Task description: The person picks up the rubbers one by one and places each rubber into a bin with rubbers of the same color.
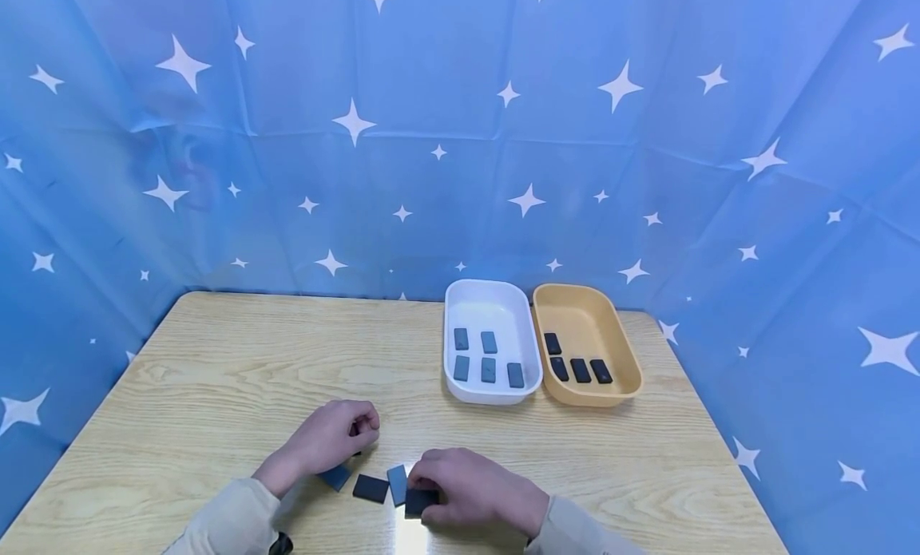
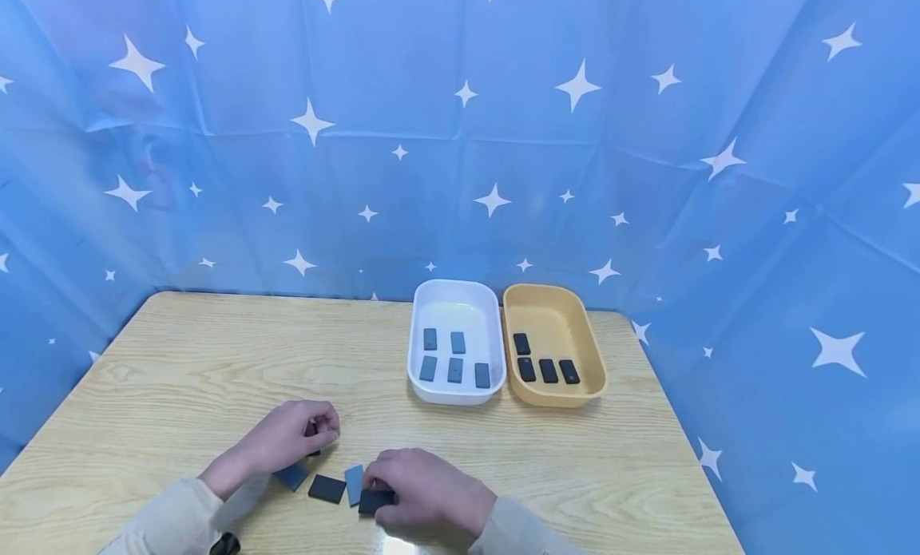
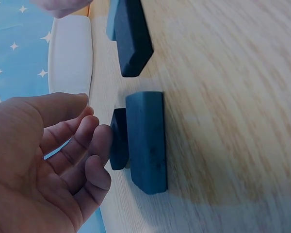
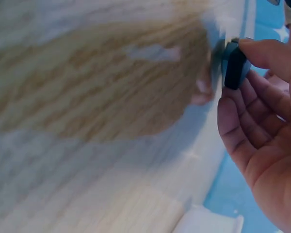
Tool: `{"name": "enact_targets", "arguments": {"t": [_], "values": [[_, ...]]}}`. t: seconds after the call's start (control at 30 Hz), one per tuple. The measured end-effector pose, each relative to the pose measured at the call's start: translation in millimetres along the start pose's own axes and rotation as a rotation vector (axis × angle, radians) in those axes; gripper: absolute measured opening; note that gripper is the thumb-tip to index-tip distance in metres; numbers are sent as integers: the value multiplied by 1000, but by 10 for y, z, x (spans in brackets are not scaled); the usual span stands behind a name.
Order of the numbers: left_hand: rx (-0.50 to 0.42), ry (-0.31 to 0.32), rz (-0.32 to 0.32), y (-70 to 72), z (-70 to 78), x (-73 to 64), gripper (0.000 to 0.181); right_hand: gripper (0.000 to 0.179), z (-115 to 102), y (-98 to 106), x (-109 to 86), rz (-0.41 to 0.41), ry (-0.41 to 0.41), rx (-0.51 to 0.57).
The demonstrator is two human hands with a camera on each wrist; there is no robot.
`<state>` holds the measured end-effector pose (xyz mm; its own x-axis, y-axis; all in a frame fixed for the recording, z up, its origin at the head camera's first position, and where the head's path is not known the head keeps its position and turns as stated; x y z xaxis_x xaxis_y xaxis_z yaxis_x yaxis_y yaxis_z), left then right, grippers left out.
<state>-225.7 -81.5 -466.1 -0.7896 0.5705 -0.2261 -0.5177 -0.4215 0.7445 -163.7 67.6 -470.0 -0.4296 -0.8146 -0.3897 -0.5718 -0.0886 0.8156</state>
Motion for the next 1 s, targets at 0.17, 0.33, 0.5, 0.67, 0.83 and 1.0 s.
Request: {"name": "enact_targets", "arguments": {"t": [0.17, 0.33, 0.5, 0.67, 0.83, 1.0], "values": [[-7, -13, 5, 9, 13, -3, 10, 27, 41, 53, -36, 45, -6, -24], [4, -13, 6, -2, 16, 4, 10, 30, 108, 88, -74, 71, -76, -17], [7, -7, -4, -26, 0, 18, 9, 32, 189, 112, -109, 90, -158, -5], [0, -11, -13, -39, 1, 21, 9, 32, 256, 135, -144, 108, -205, 21], [-16, -31, -14, -31, 26, 15, 10, 29, 289, 174, -184, 156, -227, -1], [-17, -49, -8, -17, 43, 10, 9, 31, 345, 209, -233, 208, -280, 5]]}}
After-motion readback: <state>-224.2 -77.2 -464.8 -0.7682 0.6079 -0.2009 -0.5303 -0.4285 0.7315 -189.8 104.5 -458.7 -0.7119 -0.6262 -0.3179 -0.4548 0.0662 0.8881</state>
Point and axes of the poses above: each hand's wrist, its own x-axis towards the middle knuckle, its own y-axis out of the back of the hand, z = x × y, the point moved 8 cm from there along x, towards the middle knuckle, and after that the axes turned 15 degrees about -z, right-handed, at the moved point
